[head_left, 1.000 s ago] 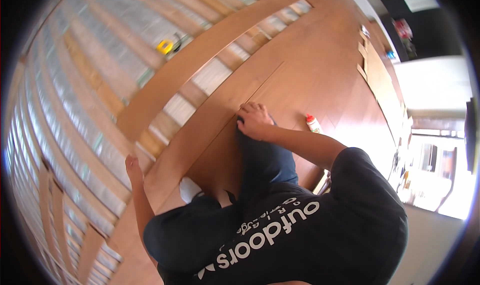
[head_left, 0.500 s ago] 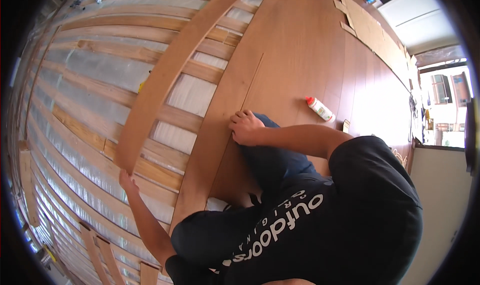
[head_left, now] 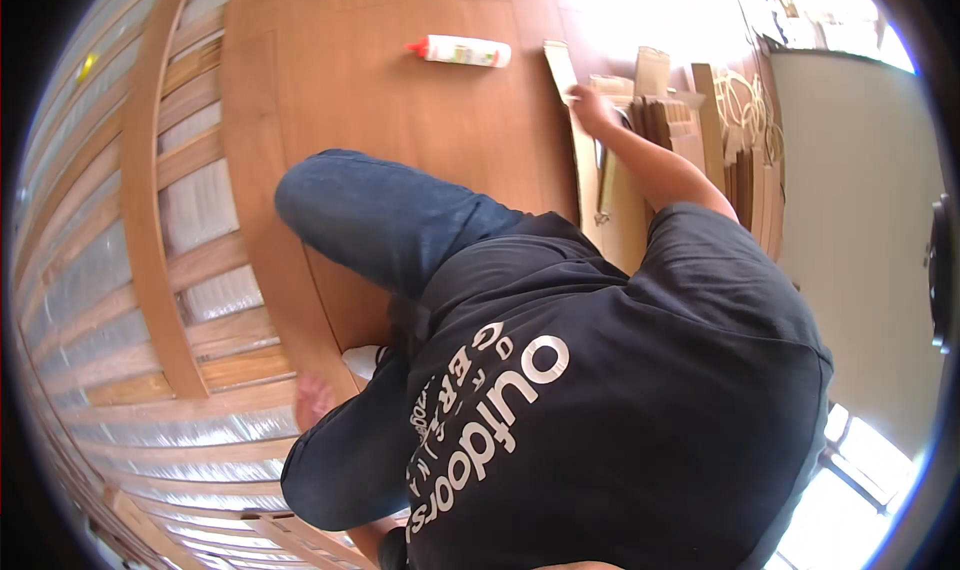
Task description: The person installs wood floorboards onto a subfloor by applying glue to the edges, positioning them, and securing them with a hammer and a pneumatic nail gun.
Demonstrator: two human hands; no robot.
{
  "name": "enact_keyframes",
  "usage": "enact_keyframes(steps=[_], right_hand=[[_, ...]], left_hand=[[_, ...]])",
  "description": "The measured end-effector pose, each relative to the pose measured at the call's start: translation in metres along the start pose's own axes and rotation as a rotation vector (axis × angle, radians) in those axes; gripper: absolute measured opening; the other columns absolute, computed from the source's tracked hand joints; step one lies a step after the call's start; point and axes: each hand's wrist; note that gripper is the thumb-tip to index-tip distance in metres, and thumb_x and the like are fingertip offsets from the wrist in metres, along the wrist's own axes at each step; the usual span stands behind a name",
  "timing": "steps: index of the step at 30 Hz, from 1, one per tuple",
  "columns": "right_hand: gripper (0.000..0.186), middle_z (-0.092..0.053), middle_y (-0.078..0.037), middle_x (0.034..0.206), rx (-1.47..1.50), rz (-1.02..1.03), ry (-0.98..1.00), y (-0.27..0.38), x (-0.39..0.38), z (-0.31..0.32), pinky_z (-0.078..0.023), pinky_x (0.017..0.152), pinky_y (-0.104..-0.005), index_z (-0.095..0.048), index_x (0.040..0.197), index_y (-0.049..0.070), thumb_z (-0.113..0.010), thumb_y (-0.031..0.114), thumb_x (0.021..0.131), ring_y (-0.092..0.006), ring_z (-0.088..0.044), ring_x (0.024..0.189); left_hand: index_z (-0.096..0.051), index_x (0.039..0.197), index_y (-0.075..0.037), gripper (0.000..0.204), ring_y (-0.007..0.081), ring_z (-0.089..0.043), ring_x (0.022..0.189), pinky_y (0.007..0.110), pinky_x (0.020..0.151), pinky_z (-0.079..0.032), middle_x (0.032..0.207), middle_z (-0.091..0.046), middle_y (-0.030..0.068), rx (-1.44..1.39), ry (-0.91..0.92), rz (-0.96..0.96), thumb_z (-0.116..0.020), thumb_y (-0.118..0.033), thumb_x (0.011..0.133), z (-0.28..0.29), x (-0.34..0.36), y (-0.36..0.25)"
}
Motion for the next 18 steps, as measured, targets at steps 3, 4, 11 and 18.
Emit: enact_keyframes(steps=[3,4,11,18], right_hand=[[0.03,-0.077,-0.015,0.106,-0.386,-0.404,-0.055,-0.178,-0.057,0.109,-0.058,0.088,-0.0384,-0.078,0.109,0.011,-0.067,0.028,0.087,-0.0294,-0.074,0.101],[0.028,-0.078,-0.013,0.101,-0.143,-0.451,-0.108,-0.234,-0.099,0.148,-0.06,0.083,-0.0368,-0.078,0.109,0.01,-0.067,0.025,0.087,-0.029,-0.076,0.093],[0.038,-0.07,-0.024,0.117,-0.154,-0.4,0.104,-0.076,-0.049,-0.011,-0.052,0.101,-0.0478,-0.067,0.123,0.009,-0.065,0.03,0.093,-0.0419,-0.066,0.114],[0.045,-0.062,-0.021,0.115,-0.378,-0.457,0.231,-0.103,-0.052,-0.022,-0.051,0.085,-0.0459,-0.053,0.127,0.006,-0.063,0.035,0.094,-0.0355,-0.062,0.101]], left_hand=[[-0.045,0.151,0.0,0.053,0.0283,-0.055,0.134,0.041,0.115,-0.042,0.151,-0.052,0.0146,0.16,-0.003,0.102,-0.057,-0.026,0.106,-0.039,0.002,0.028],[-0.045,0.151,0.0,0.054,0.0284,-0.055,0.135,0.041,0.115,-0.042,0.152,-0.051,0.0147,0.225,0.034,0.125,-0.056,-0.026,0.106,-0.063,0.01,0.034],[-0.044,0.152,0.0,0.056,0.0292,-0.051,0.138,0.042,0.117,-0.039,0.155,-0.047,0.0153,0.46,-0.218,-0.005,-0.056,-0.025,0.103,-0.054,-0.01,0.02],[-0.043,0.153,0.0,0.058,0.03,-0.047,0.142,0.044,0.118,-0.037,0.158,-0.042,0.0159,0.607,-0.529,-0.066,-0.056,-0.024,0.101,-0.067,-0.045,0.101]])
Point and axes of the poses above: each hand's wrist, its own x-axis towards the middle knuckle, its own z-axis out of the back of the hand, y = z × x
